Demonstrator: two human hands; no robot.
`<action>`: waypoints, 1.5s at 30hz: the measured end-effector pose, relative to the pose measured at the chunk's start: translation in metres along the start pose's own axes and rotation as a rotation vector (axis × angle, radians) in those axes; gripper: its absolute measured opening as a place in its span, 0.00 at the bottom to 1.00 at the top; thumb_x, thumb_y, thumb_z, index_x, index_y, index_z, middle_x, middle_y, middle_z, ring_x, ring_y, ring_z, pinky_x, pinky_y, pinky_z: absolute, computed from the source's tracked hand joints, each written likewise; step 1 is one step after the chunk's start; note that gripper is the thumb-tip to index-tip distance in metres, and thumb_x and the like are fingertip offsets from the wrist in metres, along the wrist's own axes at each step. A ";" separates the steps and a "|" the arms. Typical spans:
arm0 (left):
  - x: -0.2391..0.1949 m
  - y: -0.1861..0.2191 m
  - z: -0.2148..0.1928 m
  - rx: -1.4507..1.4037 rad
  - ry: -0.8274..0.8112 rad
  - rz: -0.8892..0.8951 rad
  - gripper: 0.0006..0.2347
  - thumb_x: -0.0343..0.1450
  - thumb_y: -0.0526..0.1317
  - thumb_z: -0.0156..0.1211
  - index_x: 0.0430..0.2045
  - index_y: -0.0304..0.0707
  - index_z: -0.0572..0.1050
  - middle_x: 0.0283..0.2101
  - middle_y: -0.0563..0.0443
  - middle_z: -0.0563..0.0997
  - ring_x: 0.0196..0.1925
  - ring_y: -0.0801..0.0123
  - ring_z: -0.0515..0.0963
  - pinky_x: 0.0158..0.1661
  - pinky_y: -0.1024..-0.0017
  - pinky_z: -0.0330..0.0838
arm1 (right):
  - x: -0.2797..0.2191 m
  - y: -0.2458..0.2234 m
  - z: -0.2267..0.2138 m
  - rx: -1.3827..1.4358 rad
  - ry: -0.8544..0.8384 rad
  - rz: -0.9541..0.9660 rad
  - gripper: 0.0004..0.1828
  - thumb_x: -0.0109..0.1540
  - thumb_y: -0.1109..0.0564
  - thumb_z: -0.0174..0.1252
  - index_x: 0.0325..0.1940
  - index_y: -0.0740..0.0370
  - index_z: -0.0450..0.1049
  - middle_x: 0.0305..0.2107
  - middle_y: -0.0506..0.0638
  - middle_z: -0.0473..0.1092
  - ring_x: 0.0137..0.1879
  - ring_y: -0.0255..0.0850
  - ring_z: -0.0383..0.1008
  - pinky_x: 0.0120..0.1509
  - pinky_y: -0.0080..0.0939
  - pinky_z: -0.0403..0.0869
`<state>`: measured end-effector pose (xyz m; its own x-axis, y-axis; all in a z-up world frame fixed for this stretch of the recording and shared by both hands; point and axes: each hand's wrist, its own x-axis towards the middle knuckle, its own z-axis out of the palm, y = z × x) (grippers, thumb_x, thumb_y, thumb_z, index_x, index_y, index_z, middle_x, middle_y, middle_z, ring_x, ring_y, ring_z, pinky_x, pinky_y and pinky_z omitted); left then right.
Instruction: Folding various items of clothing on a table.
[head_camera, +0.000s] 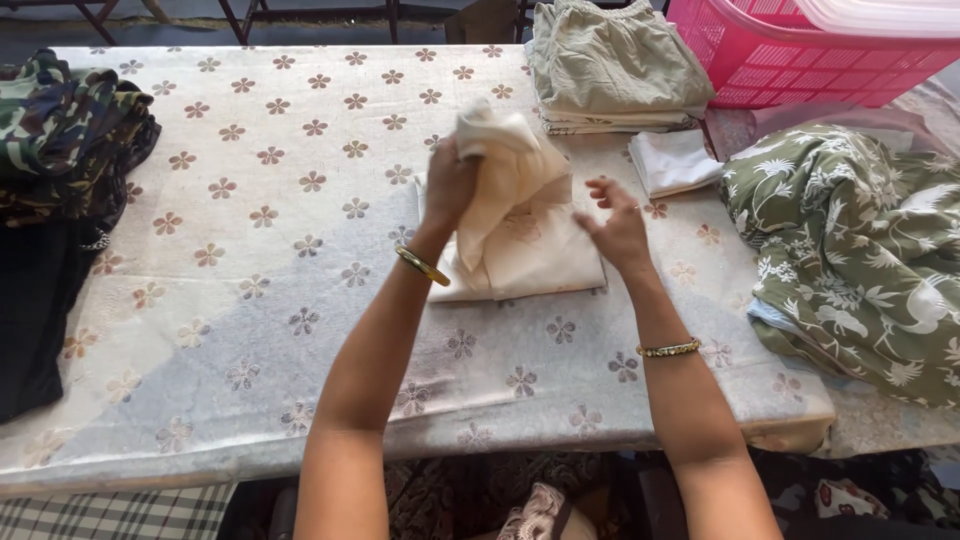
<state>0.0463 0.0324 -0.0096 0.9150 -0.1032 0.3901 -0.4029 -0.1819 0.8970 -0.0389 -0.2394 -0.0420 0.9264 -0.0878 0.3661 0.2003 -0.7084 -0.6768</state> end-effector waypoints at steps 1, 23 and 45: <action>0.006 0.004 -0.006 0.001 -0.002 0.002 0.11 0.74 0.31 0.42 0.40 0.31 0.75 0.29 0.47 0.82 0.27 0.68 0.83 0.29 0.70 0.82 | -0.002 -0.005 0.002 0.001 0.003 0.000 0.31 0.57 0.52 0.73 0.63 0.54 0.73 0.51 0.51 0.75 0.55 0.43 0.75 0.60 0.46 0.77; 0.009 0.057 -0.132 -0.486 0.076 -0.093 0.09 0.74 0.35 0.53 0.42 0.27 0.76 0.38 0.44 0.82 0.38 0.67 0.83 0.43 0.71 0.83 | -0.002 -0.012 -0.044 0.258 -0.223 0.254 0.39 0.53 0.68 0.65 0.67 0.51 0.65 0.49 0.54 0.73 0.45 0.44 0.79 0.48 0.43 0.83; -0.114 -0.084 -0.303 0.739 0.740 -0.347 0.27 0.66 0.34 0.61 0.62 0.45 0.65 0.65 0.37 0.62 0.60 0.47 0.71 0.52 0.55 0.76 | 0.032 -0.078 0.070 -0.254 0.010 -0.475 0.22 0.58 0.58 0.64 0.58 0.51 0.77 0.55 0.50 0.75 0.60 0.48 0.73 0.65 0.49 0.72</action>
<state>-0.0176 0.3559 -0.0667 0.6684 0.6331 0.3905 0.1905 -0.6531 0.7329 -0.0024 -0.1378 -0.0222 0.7492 0.2777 0.6013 0.5120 -0.8188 -0.2597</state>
